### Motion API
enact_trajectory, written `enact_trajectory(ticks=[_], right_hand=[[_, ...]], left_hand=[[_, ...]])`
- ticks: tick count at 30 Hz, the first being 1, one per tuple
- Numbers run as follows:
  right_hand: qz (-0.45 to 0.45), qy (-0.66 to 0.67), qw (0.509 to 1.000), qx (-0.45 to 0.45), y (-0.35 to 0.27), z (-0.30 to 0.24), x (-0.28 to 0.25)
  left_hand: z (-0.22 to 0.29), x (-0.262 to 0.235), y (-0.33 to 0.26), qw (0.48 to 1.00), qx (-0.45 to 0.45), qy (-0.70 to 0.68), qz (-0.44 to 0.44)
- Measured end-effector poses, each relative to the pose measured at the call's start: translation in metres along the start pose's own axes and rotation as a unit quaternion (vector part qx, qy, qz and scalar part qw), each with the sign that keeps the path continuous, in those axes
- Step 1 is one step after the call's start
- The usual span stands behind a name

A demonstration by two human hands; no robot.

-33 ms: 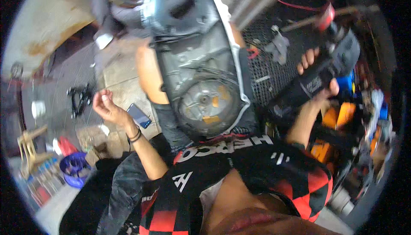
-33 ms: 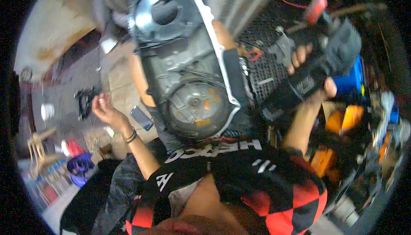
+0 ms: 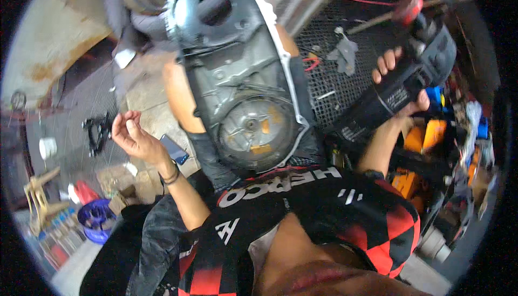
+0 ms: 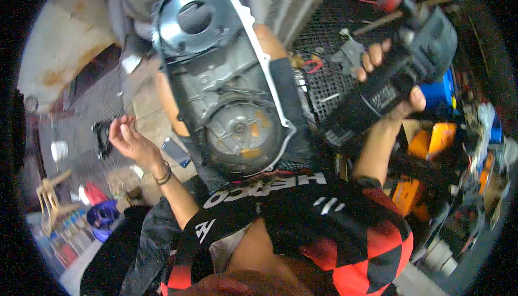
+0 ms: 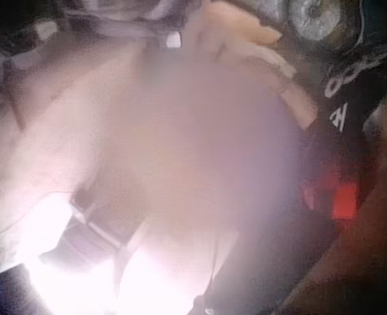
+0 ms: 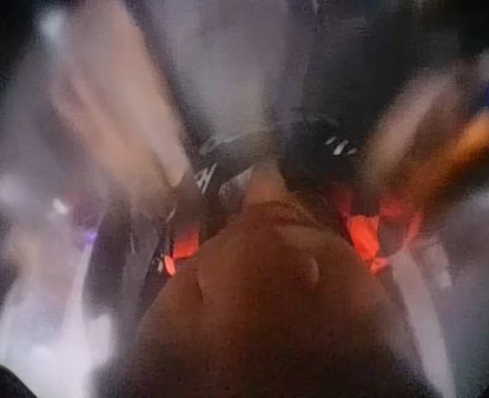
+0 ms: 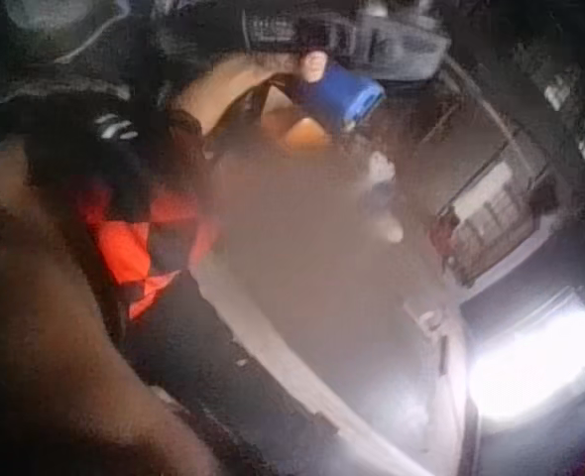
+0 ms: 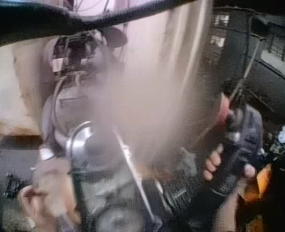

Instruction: The person sits on the floor and uses an angle grinder to smooth the edges and surfaces of a large metal engine casing. They hold the part with one hand and operate the grinder with the other, moving the tool along the rim and interior surfaces.

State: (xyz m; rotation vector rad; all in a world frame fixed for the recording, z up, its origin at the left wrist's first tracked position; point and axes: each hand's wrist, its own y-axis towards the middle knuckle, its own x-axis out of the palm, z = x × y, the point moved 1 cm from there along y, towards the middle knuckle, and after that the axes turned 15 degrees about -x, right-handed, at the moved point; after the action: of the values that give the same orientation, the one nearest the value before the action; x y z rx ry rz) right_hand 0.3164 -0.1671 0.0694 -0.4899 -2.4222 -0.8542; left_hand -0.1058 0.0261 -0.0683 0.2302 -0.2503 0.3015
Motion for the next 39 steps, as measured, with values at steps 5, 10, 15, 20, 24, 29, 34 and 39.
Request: enact_trajectory(ticks=[5,10,15,20,24,29,34,39], right_hand=[[-0.181,0.235,0.954,-0.043,0.031,0.008,0.047],[-0.068,-0.017,0.995,-0.067,0.011,0.005,0.07],[0.012,-0.191,0.981,-0.013,0.001,0.024,0.085],[-0.014,-0.109,0.993,0.049,0.01,0.051,0.077],[-0.02,-0.099,0.99,0.096,0.026,0.061,0.089],[-0.039,-0.088,0.991,0.088,0.035,0.075,0.095],[-0.093,-0.229,0.965,0.093,0.04,0.074,0.109],[-0.033,-0.083,0.975,0.202,0.051,0.086,0.1]], left_hand=[[0.113,0.169,-0.107,0.853,-0.037,-0.105,-0.51],[0.118,0.194,-0.152,0.734,-0.156,-0.05,-0.659],[0.09,0.187,-0.161,0.824,-0.095,0.065,-0.555],[0.086,0.178,-0.153,0.829,-0.134,0.078,-0.537],[0.087,0.174,-0.143,0.84,-0.142,0.087,-0.517],[0.079,0.173,-0.133,0.834,-0.172,0.081,-0.518],[0.082,0.17,-0.123,0.832,-0.18,0.046,-0.522],[0.075,0.169,-0.128,0.851,-0.173,0.114,-0.482]])
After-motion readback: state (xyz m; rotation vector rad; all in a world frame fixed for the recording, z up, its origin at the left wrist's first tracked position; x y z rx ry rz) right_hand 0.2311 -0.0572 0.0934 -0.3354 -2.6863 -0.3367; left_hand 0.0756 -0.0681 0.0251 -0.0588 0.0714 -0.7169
